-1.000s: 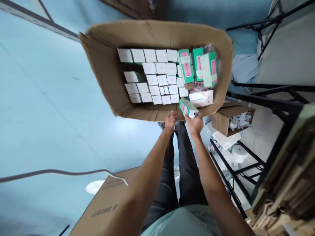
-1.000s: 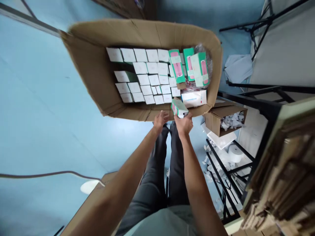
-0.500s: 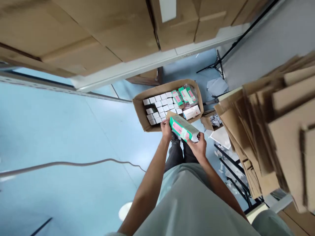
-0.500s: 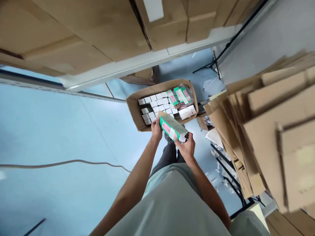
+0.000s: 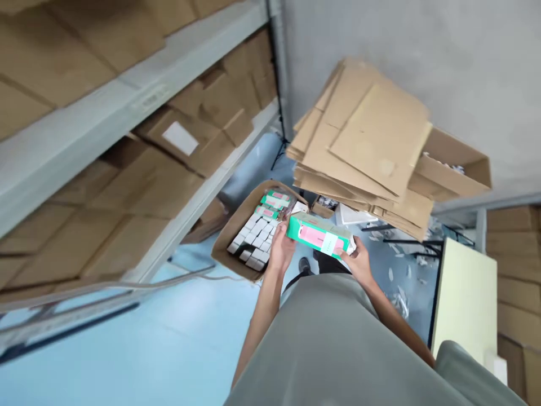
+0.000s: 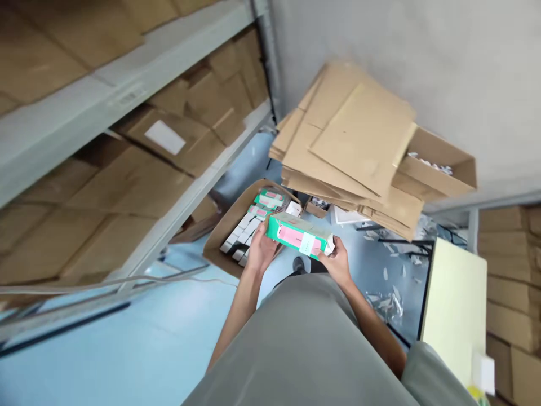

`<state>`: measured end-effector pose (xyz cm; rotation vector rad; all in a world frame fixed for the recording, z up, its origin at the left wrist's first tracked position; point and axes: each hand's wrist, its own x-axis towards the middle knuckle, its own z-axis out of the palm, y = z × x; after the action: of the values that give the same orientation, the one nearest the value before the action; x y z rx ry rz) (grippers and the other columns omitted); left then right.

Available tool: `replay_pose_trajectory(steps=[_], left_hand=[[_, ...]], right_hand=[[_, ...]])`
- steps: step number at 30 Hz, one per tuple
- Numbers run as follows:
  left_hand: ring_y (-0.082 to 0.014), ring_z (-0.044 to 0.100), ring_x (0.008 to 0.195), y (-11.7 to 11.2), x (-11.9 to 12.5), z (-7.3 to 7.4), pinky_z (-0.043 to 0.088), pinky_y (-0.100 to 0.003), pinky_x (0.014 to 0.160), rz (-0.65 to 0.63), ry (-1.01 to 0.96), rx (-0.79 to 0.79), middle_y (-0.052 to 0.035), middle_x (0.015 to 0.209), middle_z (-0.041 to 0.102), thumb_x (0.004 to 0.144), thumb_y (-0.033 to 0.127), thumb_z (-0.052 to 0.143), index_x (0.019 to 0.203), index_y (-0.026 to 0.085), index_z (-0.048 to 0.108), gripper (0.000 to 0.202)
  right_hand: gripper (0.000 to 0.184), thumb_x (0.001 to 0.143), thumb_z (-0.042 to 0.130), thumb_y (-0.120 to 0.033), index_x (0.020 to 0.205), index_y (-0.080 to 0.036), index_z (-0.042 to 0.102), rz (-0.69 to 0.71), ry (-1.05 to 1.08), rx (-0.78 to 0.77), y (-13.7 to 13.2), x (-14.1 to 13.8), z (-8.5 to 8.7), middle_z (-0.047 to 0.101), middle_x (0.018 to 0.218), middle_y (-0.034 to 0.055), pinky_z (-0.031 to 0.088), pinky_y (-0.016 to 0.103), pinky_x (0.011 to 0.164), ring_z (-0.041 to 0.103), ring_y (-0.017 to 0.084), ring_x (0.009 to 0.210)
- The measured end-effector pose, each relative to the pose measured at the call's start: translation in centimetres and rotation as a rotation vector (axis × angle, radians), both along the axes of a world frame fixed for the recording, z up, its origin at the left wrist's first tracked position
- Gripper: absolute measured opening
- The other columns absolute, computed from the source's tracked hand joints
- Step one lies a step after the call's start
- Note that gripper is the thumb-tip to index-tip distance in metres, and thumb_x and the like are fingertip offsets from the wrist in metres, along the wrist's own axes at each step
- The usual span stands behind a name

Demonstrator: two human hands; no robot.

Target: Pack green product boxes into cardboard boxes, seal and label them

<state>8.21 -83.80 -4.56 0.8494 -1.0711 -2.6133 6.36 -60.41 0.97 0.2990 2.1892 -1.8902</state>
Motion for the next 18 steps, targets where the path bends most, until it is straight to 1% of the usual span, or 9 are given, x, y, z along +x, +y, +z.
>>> replay_pose_trajectory(steps=[2,4,7,10,12,14,16,18], left_hand=[[-0.0253,0.076,0.113,1.8,-1.3,1.5,0.061,-0.033,0.087,-0.134,0.031,0.010,-0.0080,0.128,0.082,0.083,0.062,0.093,0.113,0.026,0.079,0.049],[-0.0257,0.076,0.115,4.4,-2.8,3.0,0.061,-0.033,0.086,-0.254,0.065,-0.009,-0.0076,0.130,0.081,0.083,0.060,0.093,0.114,0.027,0.079,0.047],[-0.0268,0.077,0.116,9.2,-4.7,5.3,0.062,-0.033,0.085,-0.408,0.127,-0.064,-0.0078,0.137,0.080,0.083,0.056,0.093,0.119,0.029,0.079,0.047],[-0.0269,0.078,0.111,14.6,-5.5,7.2,0.063,-0.034,0.084,-0.574,0.161,-0.131,-0.0068,0.132,0.081,0.082,0.053,0.093,0.122,0.031,0.078,0.048],[-0.0264,0.078,0.111,18.3,-5.6,8.1,0.063,-0.034,0.086,-0.682,0.181,-0.155,-0.0061,0.131,0.081,0.085,0.052,0.092,0.124,0.032,0.078,0.046],[-0.0265,0.077,0.116,22.1,-5.4,8.9,0.063,-0.034,0.089,-0.784,0.209,-0.164,-0.0058,0.137,0.079,0.087,0.051,0.091,0.128,0.033,0.078,0.046],[-0.0262,0.076,0.122,26.2,-5.4,9.4,0.062,-0.033,0.090,-0.871,0.236,-0.174,-0.0054,0.143,0.077,0.087,0.049,0.092,0.130,0.035,0.078,0.048],[-0.0255,0.075,0.121,30.8,-5.5,9.7,0.062,-0.031,0.088,-0.950,0.254,-0.204,-0.0061,0.142,0.077,0.087,0.050,0.092,0.129,0.034,0.079,0.047]], right_hand=[[0.058,0.068,0.094,-0.053,0.113,-0.023,0.074,-0.095,0.034,-0.011,2.7,1.5,1.2,0.085,0.105,0.0087,0.069,0.044,0.085,0.080,0.029,0.091],[0.059,0.070,0.093,-0.055,0.116,-0.023,0.076,-0.200,0.068,-0.020,5.6,2.9,2.4,0.085,0.107,0.0087,0.069,0.044,0.086,0.080,0.030,0.093],[0.059,0.072,0.092,-0.057,0.119,-0.023,0.078,-0.353,0.115,-0.027,10.4,5.1,4.0,0.086,0.113,0.0091,0.069,0.047,0.094,0.081,0.032,0.102],[0.059,0.076,0.089,-0.061,0.121,-0.025,0.079,-0.498,0.188,-0.005,15.4,7.4,5.2,0.086,0.122,0.0096,0.067,0.051,0.101,0.080,0.035,0.112],[0.060,0.079,0.088,-0.065,0.124,-0.025,0.079,-0.598,0.237,0.012,18.6,8.9,5.6,0.085,0.126,0.0105,0.066,0.053,0.106,0.079,0.037,0.117],[0.064,0.082,0.086,-0.067,0.129,-0.024,0.078,-0.683,0.261,0.017,21.8,10.5,5.7,0.084,0.132,0.0122,0.064,0.054,0.110,0.078,0.038,0.122],[0.069,0.084,0.084,-0.069,0.136,-0.023,0.076,-0.762,0.273,0.013,24.9,11.9,5.7,0.080,0.142,0.0140,0.061,0.056,0.116,0.075,0.039,0.131],[0.075,0.086,0.082,-0.070,0.143,-0.024,0.073,-0.847,0.284,0.014,28.2,13.2,5.6,0.075,0.151,0.0149,0.057,0.056,0.121,0.071,0.039,0.140]])
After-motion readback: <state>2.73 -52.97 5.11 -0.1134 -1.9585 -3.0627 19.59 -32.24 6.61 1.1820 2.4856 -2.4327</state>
